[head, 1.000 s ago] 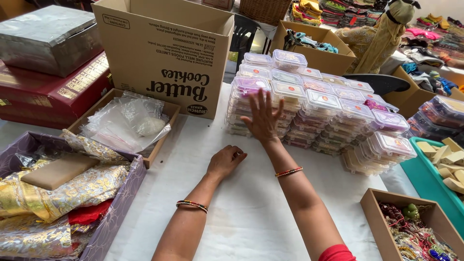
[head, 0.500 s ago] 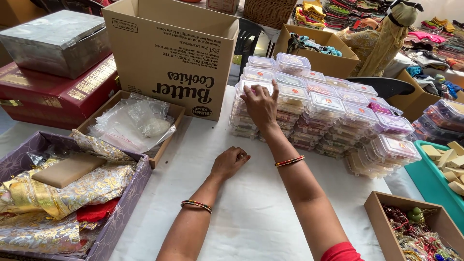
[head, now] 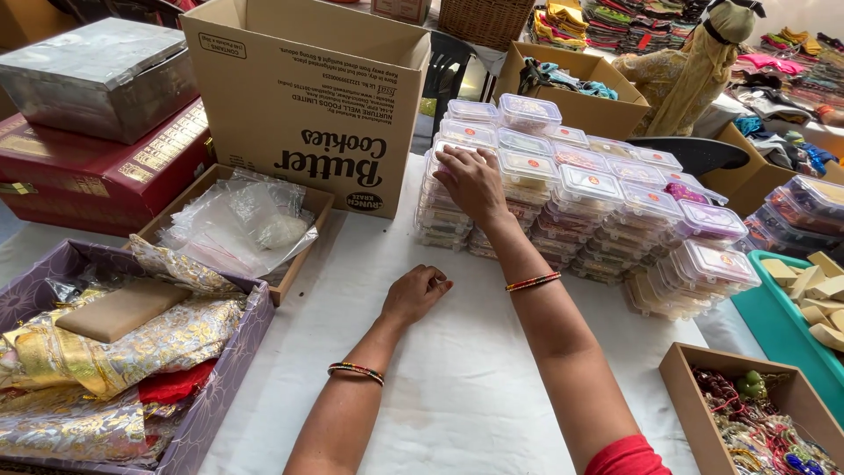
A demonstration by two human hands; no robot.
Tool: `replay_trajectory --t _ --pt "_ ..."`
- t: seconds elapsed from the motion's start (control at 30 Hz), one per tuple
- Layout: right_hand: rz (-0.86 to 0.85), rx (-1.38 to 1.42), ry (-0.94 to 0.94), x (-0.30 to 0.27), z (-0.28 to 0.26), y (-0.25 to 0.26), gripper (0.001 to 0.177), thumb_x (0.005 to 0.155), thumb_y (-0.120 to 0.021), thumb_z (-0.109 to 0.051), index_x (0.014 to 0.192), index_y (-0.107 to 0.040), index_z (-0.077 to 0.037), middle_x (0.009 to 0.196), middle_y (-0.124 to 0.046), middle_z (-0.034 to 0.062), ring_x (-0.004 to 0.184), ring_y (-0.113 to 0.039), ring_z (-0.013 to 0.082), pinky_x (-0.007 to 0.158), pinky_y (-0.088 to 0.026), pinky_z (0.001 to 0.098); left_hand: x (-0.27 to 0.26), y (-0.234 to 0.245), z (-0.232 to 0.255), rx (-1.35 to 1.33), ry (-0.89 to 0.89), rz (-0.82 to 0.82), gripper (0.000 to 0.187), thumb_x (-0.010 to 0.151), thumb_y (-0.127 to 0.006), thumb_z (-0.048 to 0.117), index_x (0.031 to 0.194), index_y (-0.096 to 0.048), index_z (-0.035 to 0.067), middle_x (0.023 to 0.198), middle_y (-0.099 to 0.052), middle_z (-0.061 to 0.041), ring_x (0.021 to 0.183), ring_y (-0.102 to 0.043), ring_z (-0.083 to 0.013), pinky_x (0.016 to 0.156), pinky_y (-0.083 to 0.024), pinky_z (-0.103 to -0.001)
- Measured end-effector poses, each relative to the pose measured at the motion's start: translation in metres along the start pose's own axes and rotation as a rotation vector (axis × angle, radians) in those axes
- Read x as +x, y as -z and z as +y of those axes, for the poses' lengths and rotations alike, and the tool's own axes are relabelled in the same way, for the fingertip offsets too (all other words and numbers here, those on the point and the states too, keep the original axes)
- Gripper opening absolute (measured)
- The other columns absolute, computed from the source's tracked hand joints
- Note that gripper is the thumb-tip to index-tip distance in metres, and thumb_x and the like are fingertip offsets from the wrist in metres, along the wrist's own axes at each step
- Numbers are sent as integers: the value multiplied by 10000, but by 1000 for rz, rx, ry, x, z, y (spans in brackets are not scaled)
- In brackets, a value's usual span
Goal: The recorder is packing small decorative jewelry items into plastic zip-lock bags and placing them into small plastic containers.
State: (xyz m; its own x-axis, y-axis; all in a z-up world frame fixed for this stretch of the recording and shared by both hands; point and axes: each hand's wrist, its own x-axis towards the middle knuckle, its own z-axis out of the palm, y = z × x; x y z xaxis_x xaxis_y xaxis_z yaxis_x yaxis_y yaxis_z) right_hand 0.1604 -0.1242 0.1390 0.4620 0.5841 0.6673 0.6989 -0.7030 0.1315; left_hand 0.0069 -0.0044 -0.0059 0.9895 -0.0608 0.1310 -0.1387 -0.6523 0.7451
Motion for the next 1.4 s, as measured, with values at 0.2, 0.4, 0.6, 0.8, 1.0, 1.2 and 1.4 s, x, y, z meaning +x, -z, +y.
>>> replay_trajectory --t 0.2,0.4,0.6,0.8,1.0,1.2,1.4 --pt "137 -87 89 -9 -15 15 700 960 -633 -523 1507 -483 -112 1596 -345 194 1462 -352 333 1194 -155 617 -2 3 0 2 -28 5 452 970 -604 541 1110 -726 128 1057 -707 -11 912 -715 -169 834 -588 -346" --pt "-25 -234 322 -85 -18 84 622 992 -705 -504 1496 -541 -178 1673 -343 116 1526 -337 225 1309 -98 521 0 3 3 -2 53 -55 396 940 -641 502 1142 -719 170 1151 -706 -3 953 -715 -178 879 -572 -352" --pt "-121 -534 -22 -203 78 210 520 918 -737 -528 1309 -683 -190 1377 -676 31 1244 -661 234 1115 -537 474 16 -16 -25 -66 -44 30 357 935 -683 436 1138 -739 147 1167 -711 -42 918 -737 -192 860 -585 -376" --pt "-575 -422 -758 -343 157 327 613 934 -701 -535 1412 -622 -159 1348 -651 170 1206 -626 342 990 -513 486 14 -22 -31 -12 -92 7 327 942 -722 395 1132 -742 128 1112 -726 -63 876 -741 -177 816 -598 -359" --pt "-771 -181 -1143 -447 158 339 700 868 -765 -492 1446 -573 -145 1380 -661 174 1196 -675 315 1018 -544 438 1 -11 -13 11 -102 68 281 913 -753 338 1087 -759 117 1066 -725 -61 877 -736 -180 784 -599 -363" --pt "-771 -95 -1143 -505 170 322 555 893 -737 -405 1406 -655 -212 1288 -721 161 1140 -702 320 981 -560 431 -3 -12 -14 18 -92 58 269 926 -747 334 1087 -754 120 1052 -725 -48 905 -738 -177 810 -607 -351" --pt "-883 -284 -1120 -478 152 333 353 827 -835 -353 1154 -807 -221 1107 -811 85 1018 -761 257 943 -598 398 -3 -10 -14 12 -86 71 268 929 -746 330 1095 -747 119 1077 -722 -45 946 -732 -181 821 -609 -353"
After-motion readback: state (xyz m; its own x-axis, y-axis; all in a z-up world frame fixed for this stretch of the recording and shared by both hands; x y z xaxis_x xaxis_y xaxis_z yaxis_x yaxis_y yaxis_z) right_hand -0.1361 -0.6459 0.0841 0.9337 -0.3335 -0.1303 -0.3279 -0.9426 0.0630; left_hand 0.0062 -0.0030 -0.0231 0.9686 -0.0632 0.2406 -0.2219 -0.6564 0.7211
